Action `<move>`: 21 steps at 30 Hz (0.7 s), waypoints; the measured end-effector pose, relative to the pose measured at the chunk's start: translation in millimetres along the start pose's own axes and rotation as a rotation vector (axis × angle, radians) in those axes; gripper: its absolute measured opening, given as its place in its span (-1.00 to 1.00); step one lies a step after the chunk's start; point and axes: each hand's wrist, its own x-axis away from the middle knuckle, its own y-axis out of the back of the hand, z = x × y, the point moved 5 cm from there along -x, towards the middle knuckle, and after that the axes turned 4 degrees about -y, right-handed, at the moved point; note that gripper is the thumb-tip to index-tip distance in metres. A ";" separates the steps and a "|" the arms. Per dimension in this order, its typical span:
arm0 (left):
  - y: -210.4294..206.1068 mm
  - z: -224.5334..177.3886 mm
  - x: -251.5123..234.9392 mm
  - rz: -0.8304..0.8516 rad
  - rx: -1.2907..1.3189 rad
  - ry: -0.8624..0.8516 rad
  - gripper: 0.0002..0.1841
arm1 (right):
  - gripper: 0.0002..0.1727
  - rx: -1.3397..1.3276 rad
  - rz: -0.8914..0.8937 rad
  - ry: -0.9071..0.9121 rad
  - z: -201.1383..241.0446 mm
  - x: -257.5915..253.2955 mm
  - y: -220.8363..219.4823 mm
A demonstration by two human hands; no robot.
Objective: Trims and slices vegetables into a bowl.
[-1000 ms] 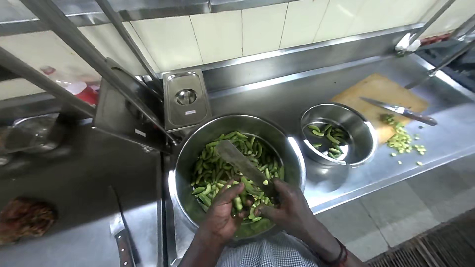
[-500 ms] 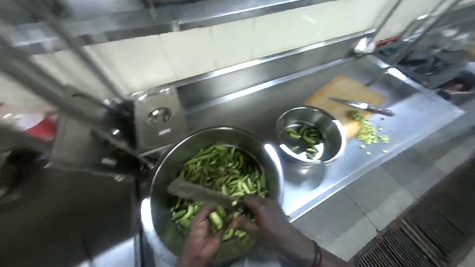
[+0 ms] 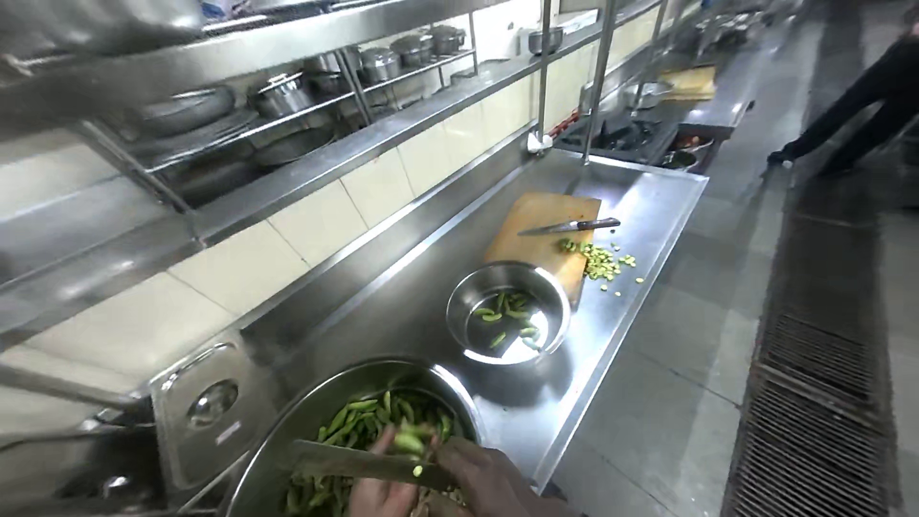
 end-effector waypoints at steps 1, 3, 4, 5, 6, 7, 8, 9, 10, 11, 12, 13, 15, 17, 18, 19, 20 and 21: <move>-27.3 1.0 -12.5 0.064 -0.011 0.001 -0.46 | -0.57 -0.008 -0.022 0.015 -2.0 1.7 3.7; -79.7 0.1 -29.3 0.184 -0.043 -0.049 -0.27 | -0.55 -0.029 -0.035 0.026 -4.4 3.9 10.4; -97.3 0.6 -35.9 0.233 -0.077 -0.082 -0.22 | -0.54 -0.036 -0.040 0.025 -5.5 4.9 12.6; -108.7 1.4 -40.9 0.259 -0.113 -0.101 -0.19 | -0.54 -0.041 -0.049 0.025 -6.6 5.8 14.1; -114.2 2.4 -43.4 0.265 -0.145 -0.106 -0.17 | -0.54 -0.043 -0.058 0.025 -7.9 6.7 15.5; -114.1 3.6 -43.9 0.265 -0.164 -0.100 -0.16 | -0.53 -0.043 -0.068 0.024 -9.9 7.8 16.6; -109.6 4.8 -43.4 0.251 -0.177 -0.093 -0.17 | -0.51 -0.045 -0.075 0.016 -12.4 9.0 17.1; -101.0 5.5 -42.3 0.232 -0.182 -0.080 -0.21 | -0.51 -0.051 -0.078 0.004 -15.0 9.9 17.1; -89.1 5.7 -41.4 0.220 -0.180 -0.062 -0.26 | -0.51 -0.057 -0.081 -0.012 -17.5 10.8 16.7; -74.4 5.4 -40.3 0.219 -0.181 -0.043 -0.29 | -0.50 -0.060 -0.082 -0.027 -19.5 11.9 15.9; -57.7 4.0 -38.3 0.236 -0.179 -0.027 -0.31 | -0.49 -0.061 -0.082 -0.042 -21.2 12.8 14.9; -41.4 1.2 -35.4 0.249 -0.173 -0.014 -0.31 | -0.48 -0.060 -0.082 -0.055 -21.7 13.0 14.2; -13.8 -10.3 -28.6 0.186 -0.160 -0.028 -0.37 | -0.51 -0.059 -0.075 -0.083 -20.0 12.3 14.1; 14.2 -28.1 -20.3 0.073 -0.216 -0.071 -0.50 | -0.59 -0.050 -0.071 -0.102 -17.7 12.1 11.5; 27.5 -38.7 -14.7 0.014 -0.252 -0.093 -0.56 | -0.62 -0.039 -0.071 -0.104 -17.7 12.6 8.8; 38.7 -50.0 -10.6 -0.027 -0.298 -0.124 -0.60 | -0.64 -0.024 -0.080 -0.095 -18.3 12.8 6.0; 51.1 -62.1 -8.9 -0.061 -0.341 -0.164 -0.62 | -0.64 -0.012 -0.090 -0.080 -18.9 12.6 3.2; 66.1 -74.0 -11.0 -0.107 -0.393 -0.212 -0.63 | -0.63 -0.007 -0.085 -0.072 -19.6 12.5 0.5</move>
